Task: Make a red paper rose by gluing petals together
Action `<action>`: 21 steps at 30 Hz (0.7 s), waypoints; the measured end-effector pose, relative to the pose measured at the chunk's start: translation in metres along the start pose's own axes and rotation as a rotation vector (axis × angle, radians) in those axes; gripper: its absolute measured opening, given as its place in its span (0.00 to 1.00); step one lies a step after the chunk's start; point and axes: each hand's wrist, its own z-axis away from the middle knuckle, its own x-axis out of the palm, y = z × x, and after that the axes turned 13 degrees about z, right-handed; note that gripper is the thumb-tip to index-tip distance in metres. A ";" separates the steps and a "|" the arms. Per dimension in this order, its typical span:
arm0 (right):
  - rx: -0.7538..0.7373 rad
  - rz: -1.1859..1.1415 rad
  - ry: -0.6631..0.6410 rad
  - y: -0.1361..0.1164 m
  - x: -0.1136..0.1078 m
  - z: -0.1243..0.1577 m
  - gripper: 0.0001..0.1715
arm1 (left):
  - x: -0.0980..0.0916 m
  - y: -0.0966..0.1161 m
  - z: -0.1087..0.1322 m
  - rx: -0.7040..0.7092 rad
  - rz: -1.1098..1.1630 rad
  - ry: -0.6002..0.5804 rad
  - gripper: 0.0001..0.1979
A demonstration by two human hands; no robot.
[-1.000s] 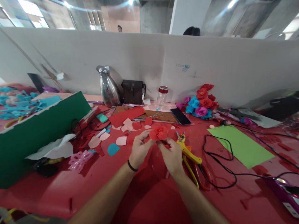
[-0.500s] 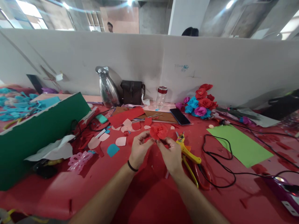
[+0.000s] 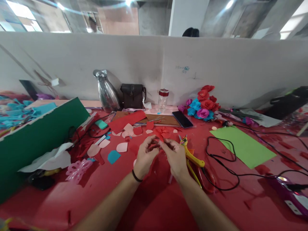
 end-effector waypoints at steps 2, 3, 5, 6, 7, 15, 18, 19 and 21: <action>-0.015 -0.017 -0.002 0.000 0.000 -0.001 0.11 | 0.000 -0.001 0.000 0.021 -0.047 -0.025 0.14; -0.027 -0.018 -0.004 0.000 0.000 -0.001 0.10 | 0.000 -0.001 0.000 0.042 -0.089 -0.035 0.11; -0.051 -0.015 -0.014 -0.001 -0.001 -0.001 0.08 | 0.000 -0.001 -0.001 0.093 -0.167 -0.047 0.05; -0.062 -0.012 -0.020 -0.001 -0.001 0.000 0.08 | 0.001 -0.001 -0.002 0.115 -0.191 -0.050 0.04; -0.072 -0.009 -0.022 -0.001 -0.001 0.000 0.07 | 0.001 -0.001 -0.002 0.132 -0.202 -0.051 0.04; -0.110 0.163 -0.018 -0.004 -0.002 0.002 0.11 | 0.000 -0.004 -0.005 0.041 -0.023 0.005 0.02; -0.208 0.455 0.005 -0.015 -0.017 -0.001 0.12 | -0.001 -0.004 -0.009 0.007 0.065 0.091 0.06; -0.258 0.613 -0.005 -0.020 -0.025 -0.002 0.13 | -0.002 -0.003 -0.010 0.006 0.081 0.118 0.07; -0.350 1.026 -0.007 -0.030 -0.044 -0.004 0.17 | -0.004 -0.001 -0.014 0.000 0.116 0.165 0.09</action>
